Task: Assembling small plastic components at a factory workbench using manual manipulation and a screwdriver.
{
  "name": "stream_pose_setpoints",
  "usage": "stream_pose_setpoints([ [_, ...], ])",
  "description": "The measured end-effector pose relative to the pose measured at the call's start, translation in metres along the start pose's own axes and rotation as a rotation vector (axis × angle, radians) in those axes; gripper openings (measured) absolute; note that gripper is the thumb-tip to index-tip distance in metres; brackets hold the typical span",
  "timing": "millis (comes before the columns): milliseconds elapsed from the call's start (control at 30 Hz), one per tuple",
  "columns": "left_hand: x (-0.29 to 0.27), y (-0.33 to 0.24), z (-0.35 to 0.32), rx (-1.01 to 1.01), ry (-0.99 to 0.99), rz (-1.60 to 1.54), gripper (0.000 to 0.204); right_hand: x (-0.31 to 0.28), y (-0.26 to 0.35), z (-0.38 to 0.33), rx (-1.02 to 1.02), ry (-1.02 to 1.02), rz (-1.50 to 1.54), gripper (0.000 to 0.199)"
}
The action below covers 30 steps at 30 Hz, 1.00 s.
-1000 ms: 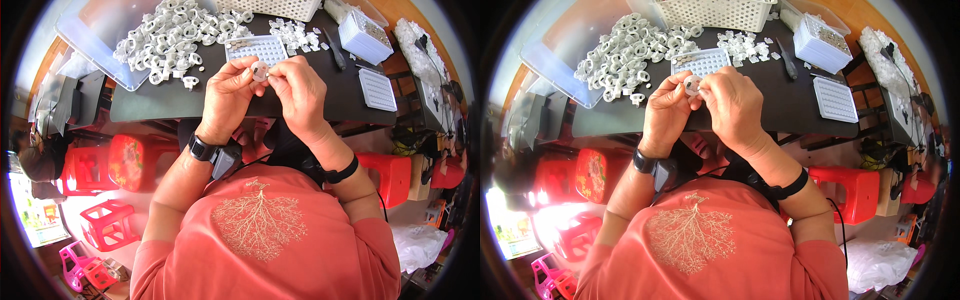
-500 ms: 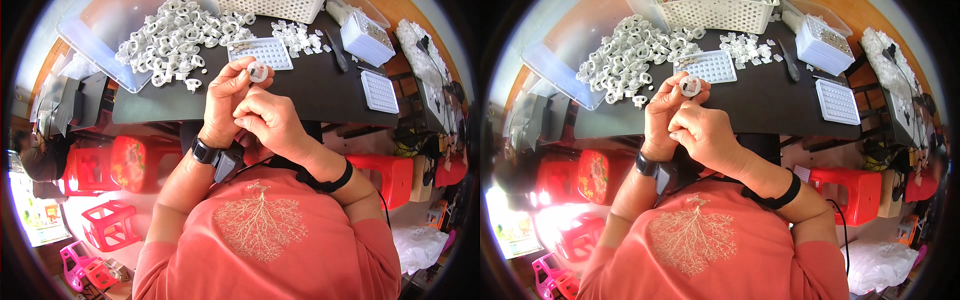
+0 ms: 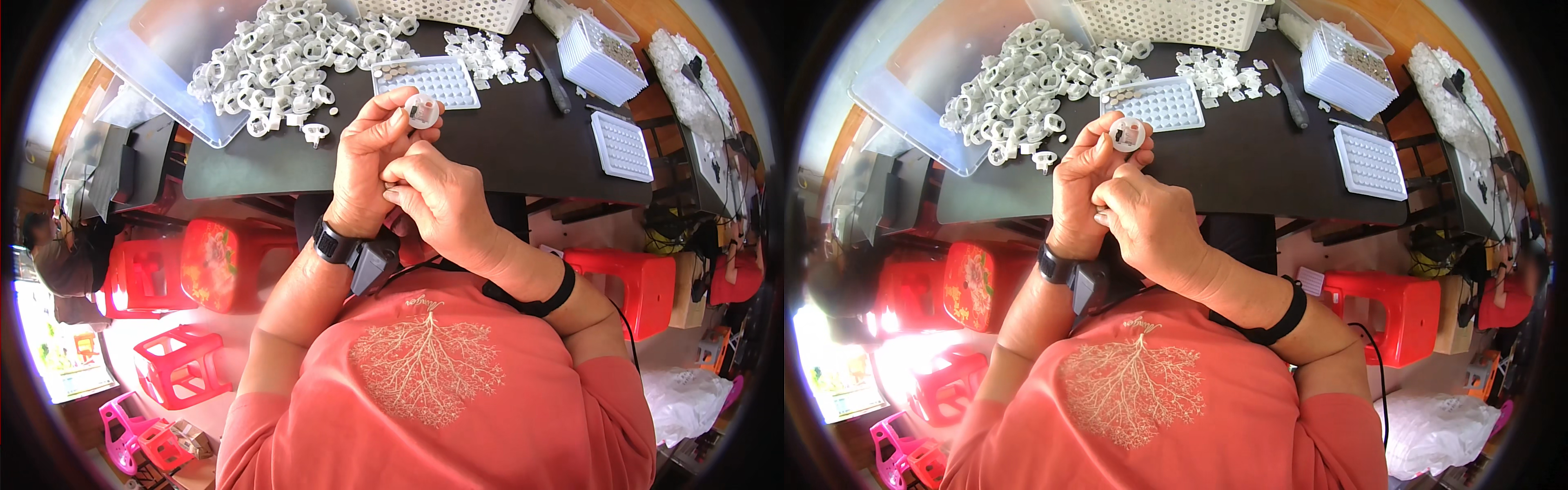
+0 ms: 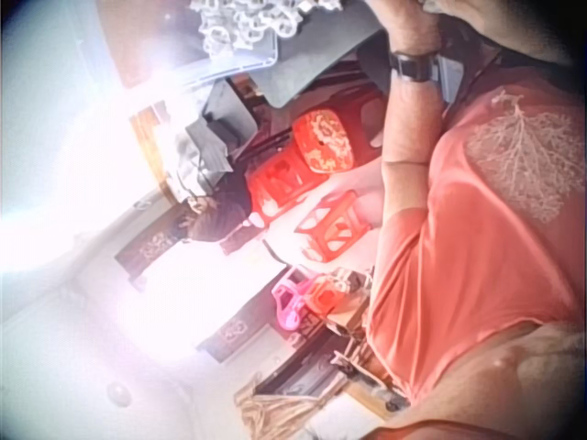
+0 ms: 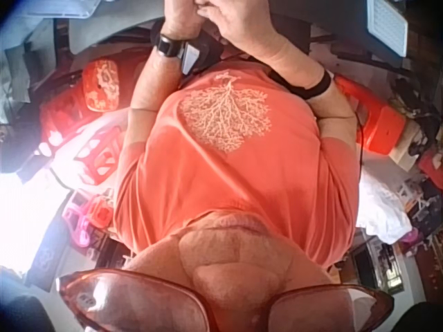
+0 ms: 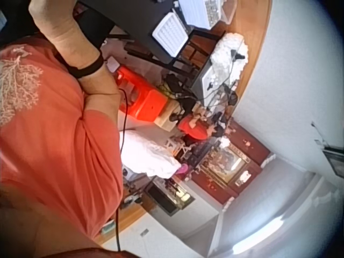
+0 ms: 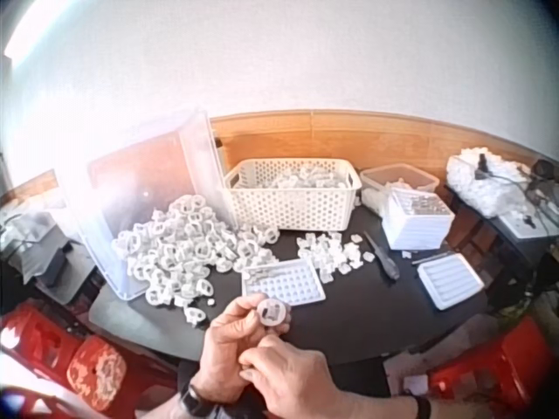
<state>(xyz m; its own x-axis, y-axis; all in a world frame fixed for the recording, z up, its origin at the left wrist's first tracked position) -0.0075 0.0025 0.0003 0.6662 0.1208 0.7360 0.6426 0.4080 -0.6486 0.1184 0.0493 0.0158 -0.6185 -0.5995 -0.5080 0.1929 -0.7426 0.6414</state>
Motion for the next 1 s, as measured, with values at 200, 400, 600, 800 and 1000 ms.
stream_pose_setpoints([
  [200, -0.004, 0.008, 0.003, 0.099, 0.084, -0.077, 0.026, -0.044, -0.006, 0.005, -0.005, -0.093, -0.345, 0.02],
  [400, -0.004, 0.006, 0.005, 0.041, 0.121, -0.056, 0.032, -0.073, -0.057, 0.003, 0.11, -0.076, -0.656, 0.017],
  [600, -0.004, 0.004, 0.004, 0.032, 0.127, 0.017, 0.032, -0.124, -0.072, 0.024, 0.259, -0.115, -0.855, 0.02],
  [800, -0.002, 0.004, 0.005, 0.026, 0.139, 0.008, 0.03, -0.152, -0.111, 0.042, 0.631, 0.165, -1.129, 0.018],
  [1000, -0.001, 0.003, 0.003, 0.015, 0.127, 0.018, 0.03, -0.162, -0.123, 0.032, 0.53, -0.073, -0.899, 0.025],
])
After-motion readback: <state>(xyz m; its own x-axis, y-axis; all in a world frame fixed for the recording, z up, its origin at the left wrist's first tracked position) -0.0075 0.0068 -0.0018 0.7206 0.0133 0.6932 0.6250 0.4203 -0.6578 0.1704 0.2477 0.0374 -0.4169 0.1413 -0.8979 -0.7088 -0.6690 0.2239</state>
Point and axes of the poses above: each hand's wrist, its own z-axis towards the middle knuckle, its own x-axis out of the palm, y = z × x, the point moved 1 cm from there along z, towards the middle knuckle, and after that the axes turned 6 degrees about y, right-handed, at the moved point
